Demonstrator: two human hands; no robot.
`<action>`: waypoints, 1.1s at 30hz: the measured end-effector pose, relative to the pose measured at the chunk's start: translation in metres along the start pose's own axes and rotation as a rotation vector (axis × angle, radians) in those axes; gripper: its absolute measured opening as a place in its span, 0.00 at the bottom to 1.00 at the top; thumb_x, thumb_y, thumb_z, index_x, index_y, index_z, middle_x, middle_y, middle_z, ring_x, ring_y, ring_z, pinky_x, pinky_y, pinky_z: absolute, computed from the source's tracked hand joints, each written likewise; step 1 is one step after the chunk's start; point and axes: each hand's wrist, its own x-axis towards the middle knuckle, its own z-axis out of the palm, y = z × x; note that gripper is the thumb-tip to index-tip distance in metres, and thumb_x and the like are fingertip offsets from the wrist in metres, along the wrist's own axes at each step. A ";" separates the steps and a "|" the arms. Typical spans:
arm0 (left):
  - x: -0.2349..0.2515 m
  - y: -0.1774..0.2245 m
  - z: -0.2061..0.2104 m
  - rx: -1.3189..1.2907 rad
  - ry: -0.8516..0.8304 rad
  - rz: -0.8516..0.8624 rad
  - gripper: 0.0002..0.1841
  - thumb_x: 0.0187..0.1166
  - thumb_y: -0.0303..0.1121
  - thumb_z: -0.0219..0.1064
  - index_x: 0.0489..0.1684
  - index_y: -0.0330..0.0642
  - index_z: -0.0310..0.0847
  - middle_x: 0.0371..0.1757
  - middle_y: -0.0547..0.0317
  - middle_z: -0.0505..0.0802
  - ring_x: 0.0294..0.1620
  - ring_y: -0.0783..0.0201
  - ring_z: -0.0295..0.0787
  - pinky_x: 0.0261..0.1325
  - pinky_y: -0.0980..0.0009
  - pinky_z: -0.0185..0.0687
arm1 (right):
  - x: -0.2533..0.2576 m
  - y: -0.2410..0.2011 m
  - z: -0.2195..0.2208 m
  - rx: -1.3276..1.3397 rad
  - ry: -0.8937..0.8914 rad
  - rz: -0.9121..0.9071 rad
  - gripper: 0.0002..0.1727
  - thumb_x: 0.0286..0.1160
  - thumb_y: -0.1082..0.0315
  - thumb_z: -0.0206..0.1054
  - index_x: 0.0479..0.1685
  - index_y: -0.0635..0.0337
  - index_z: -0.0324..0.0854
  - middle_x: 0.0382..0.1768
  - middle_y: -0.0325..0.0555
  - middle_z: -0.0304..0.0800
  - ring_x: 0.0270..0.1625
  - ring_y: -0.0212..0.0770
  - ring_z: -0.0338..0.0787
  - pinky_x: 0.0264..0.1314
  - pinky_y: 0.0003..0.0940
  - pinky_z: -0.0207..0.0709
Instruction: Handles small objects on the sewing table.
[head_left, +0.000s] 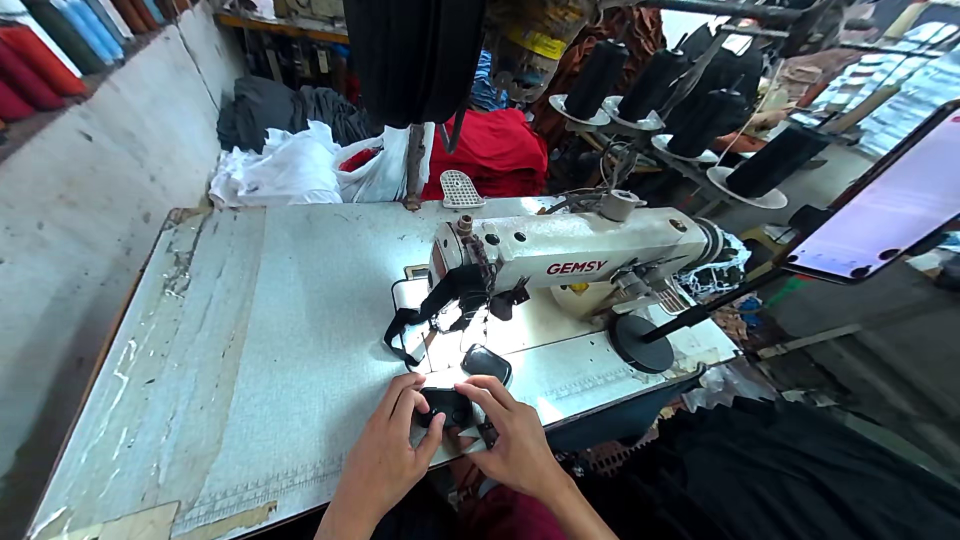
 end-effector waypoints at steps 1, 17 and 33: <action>0.000 0.000 0.000 -0.004 0.002 -0.003 0.15 0.81 0.46 0.66 0.39 0.42 0.82 0.67 0.51 0.87 0.66 0.69 0.87 0.63 0.76 0.86 | 0.000 0.000 0.000 -0.001 0.001 -0.002 0.35 0.57 0.52 0.82 0.72 0.45 0.83 0.68 0.40 0.87 0.36 0.33 0.91 0.22 0.35 0.82; 0.001 -0.001 -0.005 -0.070 -0.026 0.003 0.13 0.77 0.42 0.68 0.41 0.41 0.84 0.69 0.51 0.86 0.69 0.69 0.85 0.68 0.75 0.84 | 0.001 0.001 0.000 0.006 -0.012 0.000 0.36 0.57 0.53 0.82 0.72 0.46 0.83 0.68 0.41 0.86 0.37 0.34 0.92 0.22 0.36 0.83; 0.001 -0.001 -0.003 -0.048 -0.006 -0.011 0.15 0.78 0.46 0.69 0.38 0.42 0.84 0.67 0.52 0.87 0.66 0.70 0.87 0.64 0.76 0.86 | 0.001 0.001 0.001 -0.001 -0.007 -0.001 0.35 0.58 0.52 0.82 0.72 0.46 0.83 0.68 0.40 0.86 0.36 0.33 0.91 0.21 0.36 0.83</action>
